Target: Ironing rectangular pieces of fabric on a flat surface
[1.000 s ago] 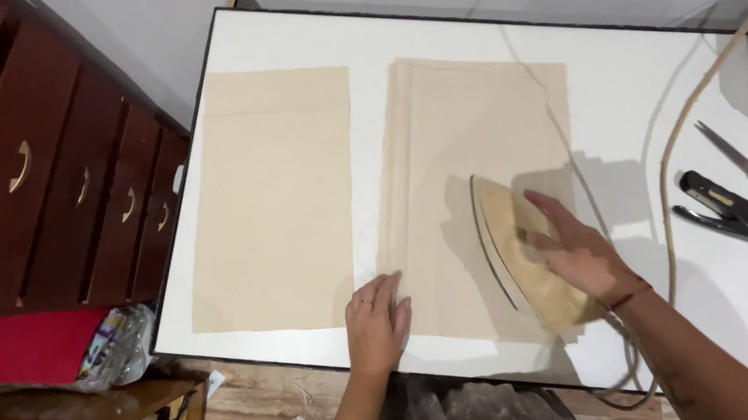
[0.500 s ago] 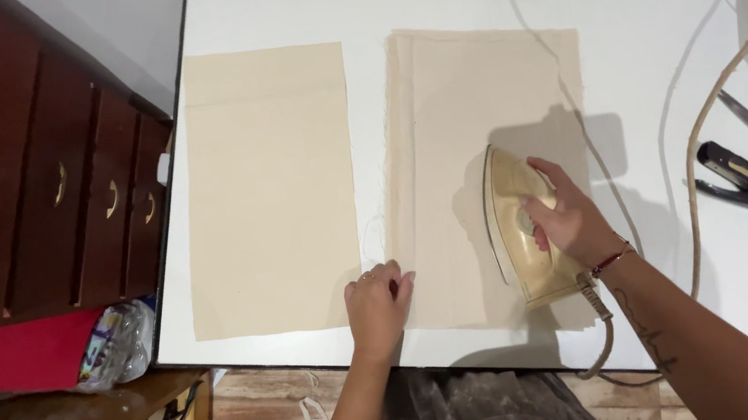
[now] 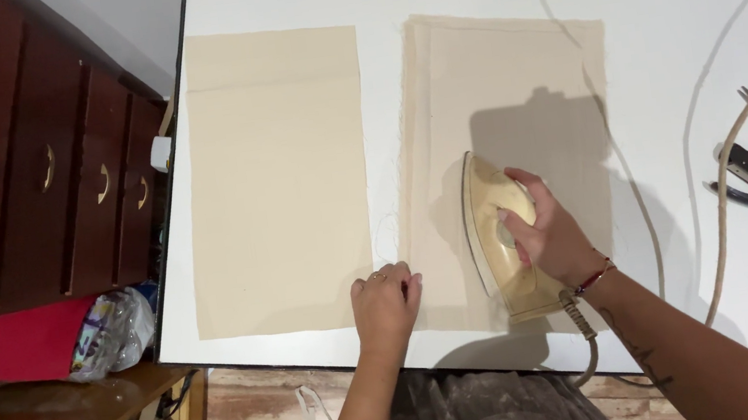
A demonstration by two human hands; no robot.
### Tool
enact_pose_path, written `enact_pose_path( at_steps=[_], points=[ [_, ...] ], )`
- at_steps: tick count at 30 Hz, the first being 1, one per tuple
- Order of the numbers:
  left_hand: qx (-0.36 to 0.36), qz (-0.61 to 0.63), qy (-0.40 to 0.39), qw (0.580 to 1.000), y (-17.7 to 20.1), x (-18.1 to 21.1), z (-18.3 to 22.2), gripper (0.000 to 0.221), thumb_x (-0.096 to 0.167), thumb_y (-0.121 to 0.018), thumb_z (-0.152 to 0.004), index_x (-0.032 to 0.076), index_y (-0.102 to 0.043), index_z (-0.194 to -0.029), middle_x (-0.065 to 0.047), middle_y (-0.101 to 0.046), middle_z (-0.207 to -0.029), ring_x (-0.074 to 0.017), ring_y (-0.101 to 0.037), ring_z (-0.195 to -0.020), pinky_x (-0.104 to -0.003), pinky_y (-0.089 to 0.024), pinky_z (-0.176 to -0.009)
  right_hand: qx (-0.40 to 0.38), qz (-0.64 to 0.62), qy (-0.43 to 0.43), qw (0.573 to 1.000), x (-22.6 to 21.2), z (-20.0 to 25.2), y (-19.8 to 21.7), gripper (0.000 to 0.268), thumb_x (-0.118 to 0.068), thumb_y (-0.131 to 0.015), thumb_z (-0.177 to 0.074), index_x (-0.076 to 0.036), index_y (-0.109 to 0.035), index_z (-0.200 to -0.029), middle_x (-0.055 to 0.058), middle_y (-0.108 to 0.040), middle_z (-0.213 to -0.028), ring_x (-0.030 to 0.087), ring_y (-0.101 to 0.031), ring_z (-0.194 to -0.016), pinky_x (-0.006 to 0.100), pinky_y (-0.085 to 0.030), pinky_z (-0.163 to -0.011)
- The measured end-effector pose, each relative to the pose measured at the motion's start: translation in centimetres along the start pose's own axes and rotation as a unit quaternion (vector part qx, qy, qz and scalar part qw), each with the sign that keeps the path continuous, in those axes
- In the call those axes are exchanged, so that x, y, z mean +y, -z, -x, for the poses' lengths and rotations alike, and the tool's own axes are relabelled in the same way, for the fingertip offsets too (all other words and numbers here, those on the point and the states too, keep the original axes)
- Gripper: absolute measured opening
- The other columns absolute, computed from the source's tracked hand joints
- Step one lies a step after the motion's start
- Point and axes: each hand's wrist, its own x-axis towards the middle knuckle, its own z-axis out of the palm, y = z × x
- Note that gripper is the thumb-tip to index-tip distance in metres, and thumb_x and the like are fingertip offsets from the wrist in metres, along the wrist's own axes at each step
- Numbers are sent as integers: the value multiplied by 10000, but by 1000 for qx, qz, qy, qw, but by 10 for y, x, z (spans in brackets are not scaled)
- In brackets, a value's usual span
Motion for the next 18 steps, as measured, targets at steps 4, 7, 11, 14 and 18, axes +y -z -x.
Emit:
enact_pose_path(
  at_steps=[4,7,11,14,18],
  points=[
    [6,-8,-7,1000,-6,-5,0,262,358,-623,-1003,188,-648,-805,2,-657,-713,-210,-688,-791,-381,-440,-871,-21,31,-11,999,-14,3,-8,649,-190,-558,-944,-86,-377,-1558,153,-604,-525,271,-643,-433,361,-540,-498],
    [6,-16,-8,1000,-7,-6,-1,259,350,-626,-995,192,-646,-791,8,-652,-708,-208,-686,-783,-381,-442,-862,-32,77,-5,996,-37,6,-13,630,-204,-597,-931,-175,-448,-1542,190,-658,-596,285,-685,-480,358,-570,-537],
    [19,-18,-14,1000,-7,-6,-1,256,343,-642,-984,192,-644,-777,9,-648,-699,-211,-686,-774,-379,-447,-844,-65,140,31,987,-46,6,-16,632,-247,-656,-897,-290,-512,-1512,201,-735,-798,333,-733,-680,402,-610,-664],
    [34,-42,-31,998,-8,-6,1,254,357,-651,-977,196,-630,-781,-3,-646,-711,-223,-689,-787,-387,-454,-832,-102,203,69,971,-47,6,-17,649,-299,-702,-864,-387,-539,-1486,166,-804,-1011,385,-768,-926,466,-641,-812],
    [30,-46,-28,998,-7,-3,-1,257,348,-632,-988,195,-618,-782,-2,-643,-715,-216,-687,-806,-374,-447,-848,-102,284,99,948,-48,1,-12,625,-317,-652,-901,-402,-509,-1503,142,-797,-1072,400,-746,-972,484,-635,-852]
  ],
)
